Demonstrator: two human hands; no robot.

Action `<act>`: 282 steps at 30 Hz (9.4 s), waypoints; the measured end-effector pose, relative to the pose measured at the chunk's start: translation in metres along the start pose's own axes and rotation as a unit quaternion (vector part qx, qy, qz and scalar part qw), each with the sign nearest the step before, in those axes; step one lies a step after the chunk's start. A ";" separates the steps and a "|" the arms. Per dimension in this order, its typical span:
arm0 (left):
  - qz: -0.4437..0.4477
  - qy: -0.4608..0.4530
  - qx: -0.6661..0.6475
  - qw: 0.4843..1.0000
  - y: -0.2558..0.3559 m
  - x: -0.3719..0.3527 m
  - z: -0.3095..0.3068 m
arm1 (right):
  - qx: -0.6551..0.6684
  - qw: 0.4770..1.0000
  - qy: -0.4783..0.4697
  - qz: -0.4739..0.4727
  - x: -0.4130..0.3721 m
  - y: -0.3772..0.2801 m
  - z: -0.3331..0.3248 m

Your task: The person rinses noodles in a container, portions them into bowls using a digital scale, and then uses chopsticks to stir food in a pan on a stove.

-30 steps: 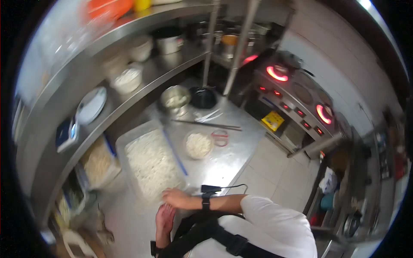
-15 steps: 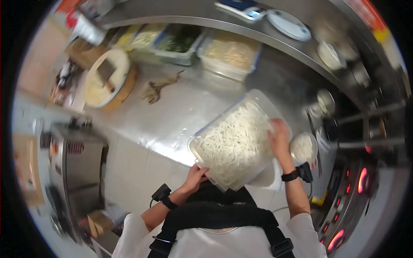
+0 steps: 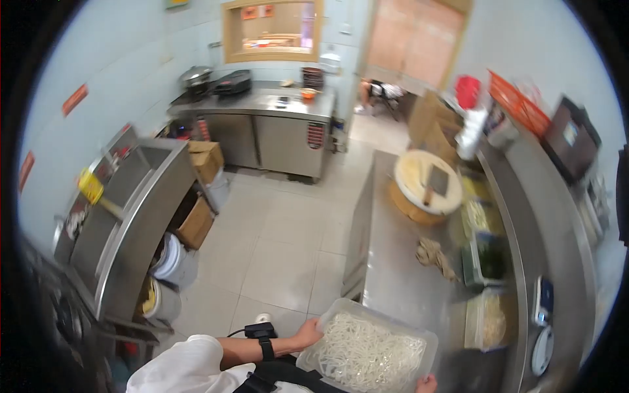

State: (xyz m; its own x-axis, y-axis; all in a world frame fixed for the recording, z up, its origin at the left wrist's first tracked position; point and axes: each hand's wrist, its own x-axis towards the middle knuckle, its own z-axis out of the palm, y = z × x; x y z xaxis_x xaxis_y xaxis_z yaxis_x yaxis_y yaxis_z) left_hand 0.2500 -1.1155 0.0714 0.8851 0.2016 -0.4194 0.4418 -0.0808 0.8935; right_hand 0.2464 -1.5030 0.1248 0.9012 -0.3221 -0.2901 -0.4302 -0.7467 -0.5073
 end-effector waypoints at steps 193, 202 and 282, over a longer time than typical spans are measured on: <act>-0.120 0.820 -0.208 0.520 -0.152 -0.421 -0.753 | -0.052 0.138 -0.649 -0.747 -0.743 -0.774 0.830; -0.094 0.826 -0.184 0.525 -0.151 -0.421 -0.757 | -0.101 0.106 -0.649 -0.746 -0.742 -0.772 0.836; -0.125 0.799 -0.081 0.582 -0.092 -0.436 -0.847 | -0.119 0.118 -0.831 -0.531 -0.749 -0.708 0.869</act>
State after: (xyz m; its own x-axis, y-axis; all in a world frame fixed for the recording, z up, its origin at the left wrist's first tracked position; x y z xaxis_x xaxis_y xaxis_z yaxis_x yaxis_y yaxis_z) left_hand -0.3008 -0.3690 0.3083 -0.5280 0.8487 0.0304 0.3936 0.2128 0.8943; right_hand -0.1699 -0.2268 -0.0041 -0.8992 0.4368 -0.0252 0.0706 0.0880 -0.9936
